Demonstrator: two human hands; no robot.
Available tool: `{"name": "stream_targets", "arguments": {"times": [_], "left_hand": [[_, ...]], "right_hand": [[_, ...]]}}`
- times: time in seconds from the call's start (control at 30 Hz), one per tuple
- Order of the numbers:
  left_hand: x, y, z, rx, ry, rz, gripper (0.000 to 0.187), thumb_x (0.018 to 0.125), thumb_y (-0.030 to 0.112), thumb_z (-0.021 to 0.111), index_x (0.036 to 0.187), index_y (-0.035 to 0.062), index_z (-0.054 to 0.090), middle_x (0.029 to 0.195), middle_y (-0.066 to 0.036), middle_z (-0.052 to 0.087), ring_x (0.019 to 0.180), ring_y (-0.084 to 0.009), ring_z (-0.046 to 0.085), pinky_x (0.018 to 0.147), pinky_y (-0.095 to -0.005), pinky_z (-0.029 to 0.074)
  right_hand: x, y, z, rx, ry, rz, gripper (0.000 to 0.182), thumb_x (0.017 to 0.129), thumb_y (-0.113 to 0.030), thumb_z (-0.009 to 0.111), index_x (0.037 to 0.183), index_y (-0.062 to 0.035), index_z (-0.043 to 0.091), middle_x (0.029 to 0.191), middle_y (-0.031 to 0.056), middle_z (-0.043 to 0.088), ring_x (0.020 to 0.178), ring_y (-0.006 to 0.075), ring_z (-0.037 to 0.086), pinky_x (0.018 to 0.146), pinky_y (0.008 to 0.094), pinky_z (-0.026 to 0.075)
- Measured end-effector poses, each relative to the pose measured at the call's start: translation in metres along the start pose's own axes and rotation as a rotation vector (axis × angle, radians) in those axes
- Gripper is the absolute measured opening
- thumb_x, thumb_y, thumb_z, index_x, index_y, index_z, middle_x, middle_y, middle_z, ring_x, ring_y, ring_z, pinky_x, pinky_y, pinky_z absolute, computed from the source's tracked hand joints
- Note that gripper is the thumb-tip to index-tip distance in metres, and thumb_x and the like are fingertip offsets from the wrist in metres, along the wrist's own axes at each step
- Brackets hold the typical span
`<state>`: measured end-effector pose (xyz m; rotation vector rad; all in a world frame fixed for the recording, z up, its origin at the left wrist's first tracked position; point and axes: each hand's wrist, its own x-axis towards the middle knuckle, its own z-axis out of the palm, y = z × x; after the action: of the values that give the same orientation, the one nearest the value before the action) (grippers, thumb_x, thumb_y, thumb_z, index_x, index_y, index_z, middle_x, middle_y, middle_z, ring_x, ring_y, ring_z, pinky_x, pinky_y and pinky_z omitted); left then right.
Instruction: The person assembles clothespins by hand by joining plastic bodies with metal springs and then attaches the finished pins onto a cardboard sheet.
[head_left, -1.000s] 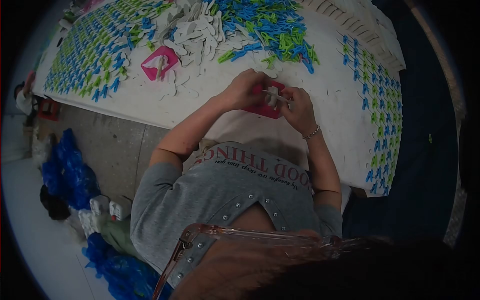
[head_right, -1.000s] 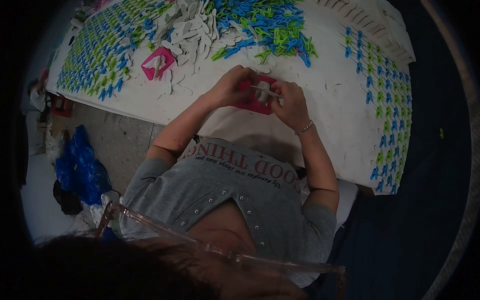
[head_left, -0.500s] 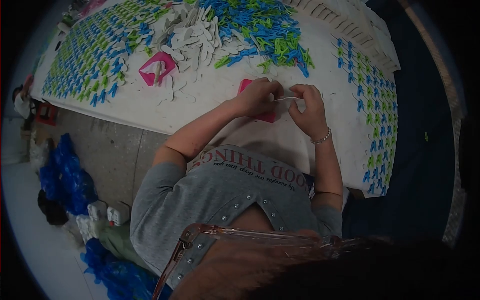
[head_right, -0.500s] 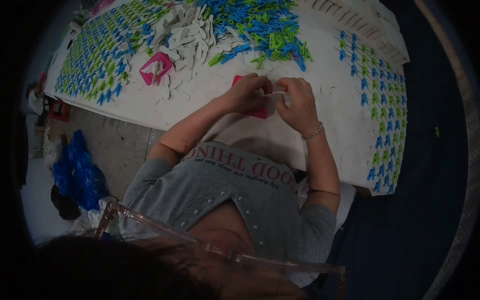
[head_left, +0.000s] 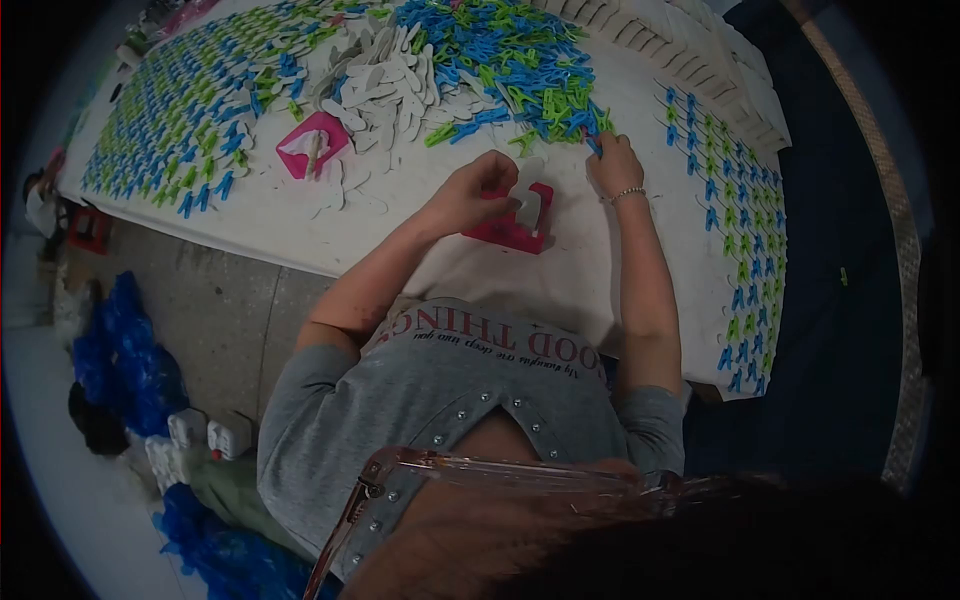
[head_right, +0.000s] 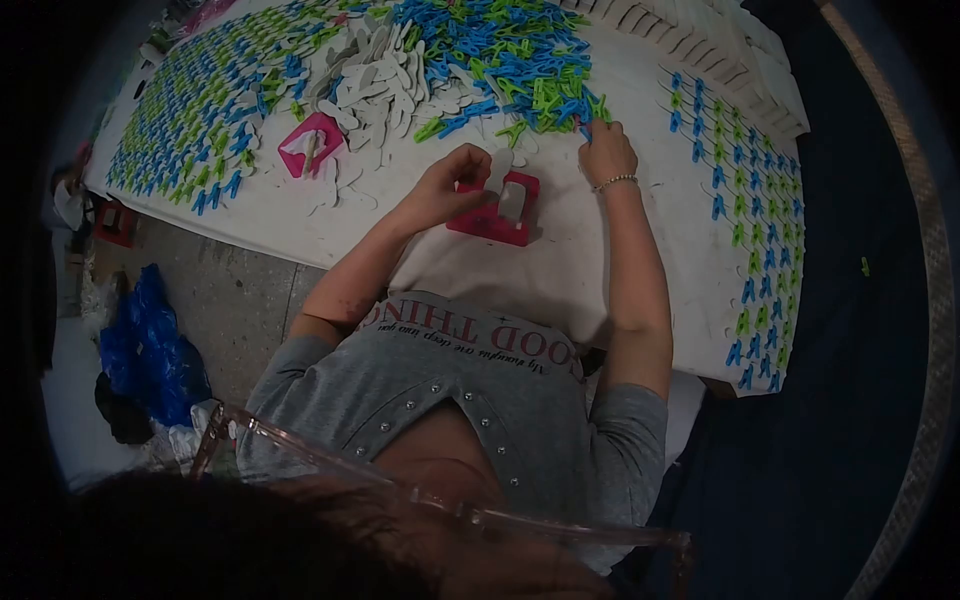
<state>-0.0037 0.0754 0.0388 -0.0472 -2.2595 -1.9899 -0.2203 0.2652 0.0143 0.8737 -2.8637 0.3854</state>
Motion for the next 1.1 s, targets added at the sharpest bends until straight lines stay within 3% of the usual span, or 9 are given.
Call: {"name": "stream_targets", "arguments": {"times": [0.2, 0.27, 0.3, 0.37, 0.4, 0.47, 0.57, 0.67, 1.1], "left_hand": [[-0.003, -0.008, -0.006, -0.399, -0.006, -0.117, 0.034, 0.076, -0.003, 0.067, 0.103, 0.0057, 0.049, 0.087, 0.000, 0.053, 0.081, -0.0078, 0.053, 0.074, -0.0239, 0.046], [-0.002, -0.006, -0.006, -0.473, -0.009, -0.137, 0.034, 0.076, -0.004, 0.066, 0.104, 0.0055, 0.049, 0.088, 0.000, 0.053, 0.082, -0.0083, 0.054, 0.074, -0.0240, 0.046], [-0.002, -0.006, -0.005, -0.478, -0.025, -0.154, 0.035, 0.075, -0.007, 0.065, 0.103, 0.0068, 0.049, 0.088, 0.001, 0.051, 0.082, -0.0076, 0.053, 0.073, -0.0231, 0.045], [-0.001, -0.004, -0.003, -0.483, -0.044, -0.173, 0.037, 0.075, -0.010, 0.063, 0.103, 0.0082, 0.048, 0.089, 0.002, 0.048, 0.083, -0.0070, 0.052, 0.072, -0.0222, 0.044], [0.000, -0.002, -0.002, -0.466, -0.051, -0.169, 0.037, 0.075, -0.010, 0.063, 0.103, 0.0081, 0.048, 0.089, 0.002, 0.048, 0.083, -0.0070, 0.052, 0.072, -0.0223, 0.044], [0.001, 0.003, 0.000, -0.448, -0.062, -0.166, 0.036, 0.075, -0.009, 0.063, 0.103, 0.0080, 0.048, 0.089, 0.002, 0.048, 0.082, -0.0069, 0.052, 0.072, -0.0224, 0.044], [0.000, 0.010, 0.002, -0.392, -0.073, -0.132, 0.036, 0.074, -0.007, 0.065, 0.101, 0.0081, 0.048, 0.089, 0.002, 0.047, 0.082, -0.0070, 0.049, 0.073, -0.0223, 0.043], [0.001, 0.008, 0.004, -0.292, -0.071, -0.027, 0.035, 0.074, -0.005, 0.067, 0.100, 0.0082, 0.047, 0.089, 0.002, 0.046, 0.083, -0.0069, 0.047, 0.075, -0.0217, 0.041], [0.002, 0.013, 0.008, -0.134, -0.087, 0.059, 0.035, 0.071, -0.002, 0.064, 0.101, 0.0059, 0.049, 0.087, 0.001, 0.047, 0.080, -0.0068, 0.045, 0.074, -0.0213, 0.040]], "right_hand": [[-0.023, -0.002, -0.015, 0.049, -0.110, -0.009, 0.020, 0.080, -0.020, 0.061, 0.095, -0.0073, 0.058, 0.095, 0.0164, 0.058, 0.081, 0.0339, 0.062, 0.073, 0.0431, 0.051], [-0.037, -0.006, -0.029, 0.344, -0.030, -0.023, 0.015, 0.083, -0.017, 0.064, 0.092, -0.0065, 0.057, 0.092, 0.0124, 0.059, 0.075, 0.0242, 0.063, 0.068, 0.0361, 0.053], [-0.046, -0.010, -0.036, 0.346, -0.033, -0.025, 0.015, 0.083, -0.017, 0.064, 0.092, -0.0065, 0.057, 0.092, 0.0124, 0.059, 0.075, 0.0242, 0.063, 0.068, 0.0361, 0.053], [-0.067, -0.021, -0.051, 0.928, -0.112, 0.104, 0.014, 0.087, -0.008, 0.063, 0.098, -0.0034, 0.056, 0.095, 0.0093, 0.060, 0.076, 0.0146, 0.063, 0.068, 0.0277, 0.054], [-0.077, -0.029, -0.060, 0.929, -0.111, 0.107, 0.014, 0.087, -0.008, 0.063, 0.098, -0.0034, 0.056, 0.095, 0.0093, 0.060, 0.076, 0.0146, 0.063, 0.068, 0.0277, 0.054], [-0.096, -0.048, -0.072, 1.474, 0.011, -0.038, 0.023, 0.088, 0.001, 0.059, 0.110, 0.0013, 0.052, 0.101, 0.0075, 0.060, 0.088, 0.0113, 0.062, 0.073, 0.0246, 0.054], [-0.115, -0.057, -0.078, 1.581, -0.059, 0.001, 0.036, 0.087, 0.004, 0.058, 0.120, 0.0030, 0.047, 0.105, 0.0086, 0.060, 0.097, 0.0150, 0.062, 0.079, 0.0249, 0.053], [-0.126, -0.053, -0.066, 1.531, -0.116, -0.061, 0.036, 0.086, 0.005, 0.060, 0.120, 0.0027, 0.049, 0.107, 0.0083, 0.061, 0.102, 0.0136, 0.059, 0.082, 0.0236, 0.051], [-0.136, -0.067, -0.060, 1.474, -0.144, -0.038, 0.032, 0.085, 0.004, 0.063, 0.115, 0.0043, 0.053, 0.107, 0.0097, 0.064, 0.100, 0.0120, 0.061, 0.083, 0.0216, 0.049]]}}
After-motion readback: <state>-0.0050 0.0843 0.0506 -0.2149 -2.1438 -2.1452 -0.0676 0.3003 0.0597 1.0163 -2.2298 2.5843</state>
